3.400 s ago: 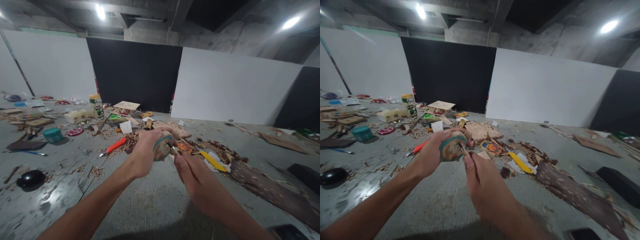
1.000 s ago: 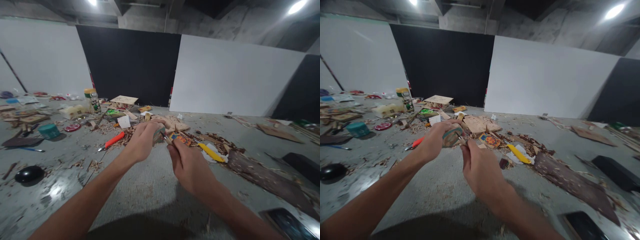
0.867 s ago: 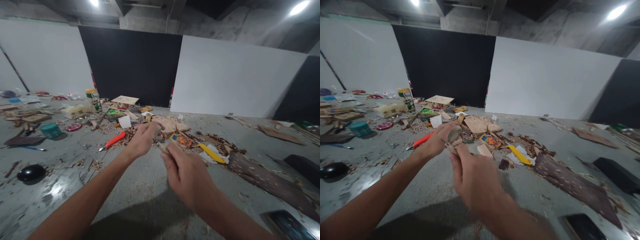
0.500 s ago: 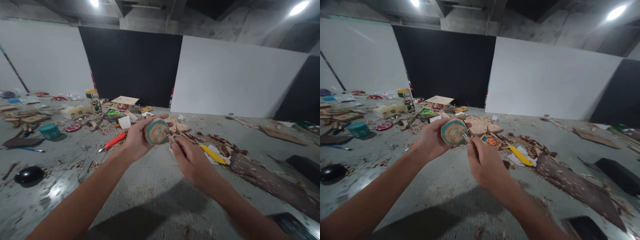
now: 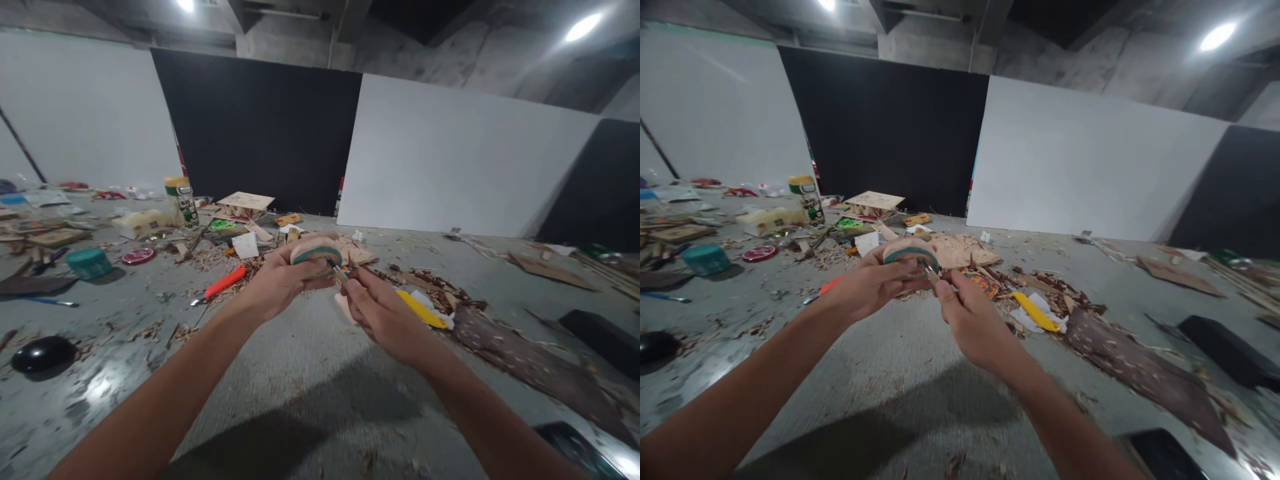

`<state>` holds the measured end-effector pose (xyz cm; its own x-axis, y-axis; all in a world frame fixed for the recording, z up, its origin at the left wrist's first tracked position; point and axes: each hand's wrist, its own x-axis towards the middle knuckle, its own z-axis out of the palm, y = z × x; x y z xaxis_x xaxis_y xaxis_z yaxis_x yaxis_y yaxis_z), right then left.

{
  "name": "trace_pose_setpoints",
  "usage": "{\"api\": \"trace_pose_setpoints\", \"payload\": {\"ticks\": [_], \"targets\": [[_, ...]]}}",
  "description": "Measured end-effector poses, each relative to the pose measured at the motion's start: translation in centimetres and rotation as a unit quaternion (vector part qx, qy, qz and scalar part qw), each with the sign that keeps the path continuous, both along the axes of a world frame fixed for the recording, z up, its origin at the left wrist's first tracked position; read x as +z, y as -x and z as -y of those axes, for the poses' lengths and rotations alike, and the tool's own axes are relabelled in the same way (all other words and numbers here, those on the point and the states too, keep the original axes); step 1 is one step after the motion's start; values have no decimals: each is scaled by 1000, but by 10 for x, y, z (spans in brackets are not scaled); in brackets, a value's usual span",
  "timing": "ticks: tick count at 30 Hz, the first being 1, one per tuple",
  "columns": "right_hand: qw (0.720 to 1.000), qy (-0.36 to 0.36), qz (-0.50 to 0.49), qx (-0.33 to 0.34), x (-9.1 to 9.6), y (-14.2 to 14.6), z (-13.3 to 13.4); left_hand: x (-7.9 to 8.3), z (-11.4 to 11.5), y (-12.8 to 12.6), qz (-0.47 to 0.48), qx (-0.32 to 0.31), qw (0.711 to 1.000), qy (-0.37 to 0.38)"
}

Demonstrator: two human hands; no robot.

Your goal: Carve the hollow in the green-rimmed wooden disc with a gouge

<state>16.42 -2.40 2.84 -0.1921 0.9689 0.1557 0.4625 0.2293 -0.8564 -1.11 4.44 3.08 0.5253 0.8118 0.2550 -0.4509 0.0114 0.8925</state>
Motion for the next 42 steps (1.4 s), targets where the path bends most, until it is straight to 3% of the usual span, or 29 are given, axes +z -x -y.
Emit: {"api": "trace_pose_setpoints", "payload": {"ticks": [8, 18, 23, 27, 29, 32, 34, 37, 40, 41, 42], "targets": [[999, 9, -43, -6, -3, 2, -5, -11, -7, -2, -76, 128, 984, -96], [986, 92, -134, -16, -10, 6, -8, -7, -6, -2, -130, 176, 955, -198], [965, 170, -199, 14, -5, 13, -1, -8, -3, -3, -165, 213, 927, -260], [934, 237, -257, 78, 4, 13, 6, -7, 3, -7, -203, 235, 901, -304], [943, 207, -250, 70, 3, 12, 6, -7, 6, -9, -200, 247, 894, -314], [972, 96, -216, 4, -5, 14, 3, -6, 10, -10, -197, 263, 888, -322], [974, 73, -215, -13, -6, 15, 4, -6, 12, -11, -195, 267, 887, -323], [943, 167, -283, 46, 2, 12, 9, -5, 15, -12, -166, 253, 899, -316], [860, 296, -391, 143, 11, 7, 13, -3, 17, -14, -141, 237, 917, -288], [851, 304, -401, 149, 12, 7, 13, -2, 17, -14, -139, 234, 921, -279], [860, 294, -394, 138, 12, 7, 13, -2, 17, -14, -140, 231, 923, -274]]}}
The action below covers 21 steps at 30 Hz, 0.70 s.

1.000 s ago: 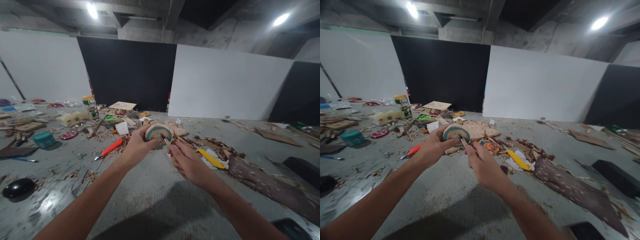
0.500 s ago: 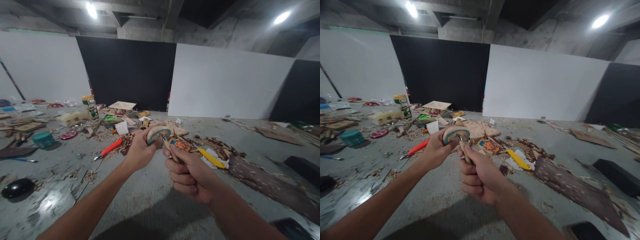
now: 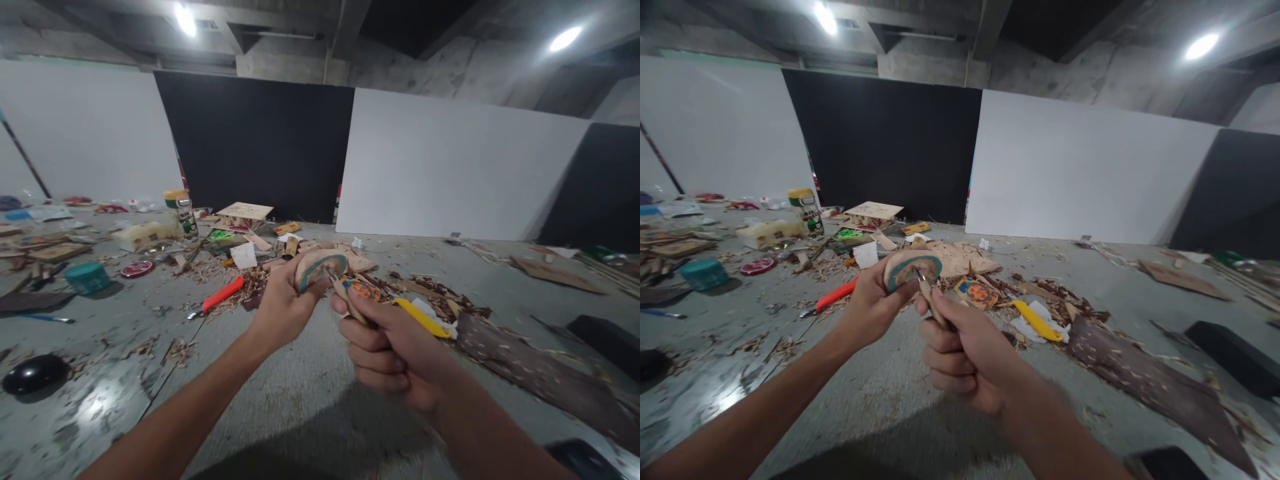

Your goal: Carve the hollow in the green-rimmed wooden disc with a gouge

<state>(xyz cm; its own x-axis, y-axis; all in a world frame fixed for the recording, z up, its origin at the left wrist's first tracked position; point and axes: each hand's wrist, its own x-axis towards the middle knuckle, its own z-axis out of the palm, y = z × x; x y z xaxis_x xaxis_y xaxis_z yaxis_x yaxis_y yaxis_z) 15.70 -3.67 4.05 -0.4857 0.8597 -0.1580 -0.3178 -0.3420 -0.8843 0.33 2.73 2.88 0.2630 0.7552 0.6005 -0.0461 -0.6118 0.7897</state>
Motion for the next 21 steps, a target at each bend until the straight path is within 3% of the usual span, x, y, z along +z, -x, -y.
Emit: {"api": "trace_pose_setpoints", "payload": {"ticks": [4, 7, 10, 14, 16, 19, 21], "targets": [[983, -90, 118, -109, -7, 7, -5, -2, -2, 1, 2, 5, 1000, 31], [975, -117, 141, -123, -9, 7, -7, -4, -3, 2, 51, 0, 993, 103], [970, -127, 157, -138, -9, 2, -9, -2, -2, 2, 126, -72, 973, 178], [940, -201, 218, -169, -4, -4, -4, 2, -1, 1, 177, -82, 959, 206], [887, -275, 319, -189, 3, -8, 4, 4, 0, 2, 188, -74, 958, 202], [738, -340, 522, -258, 8, -28, 22, 8, 4, 4, 193, -80, 958, 198], [652, -329, 631, -263, -1, -57, 37, 10, 9, 6, 196, -85, 956, 200]]}}
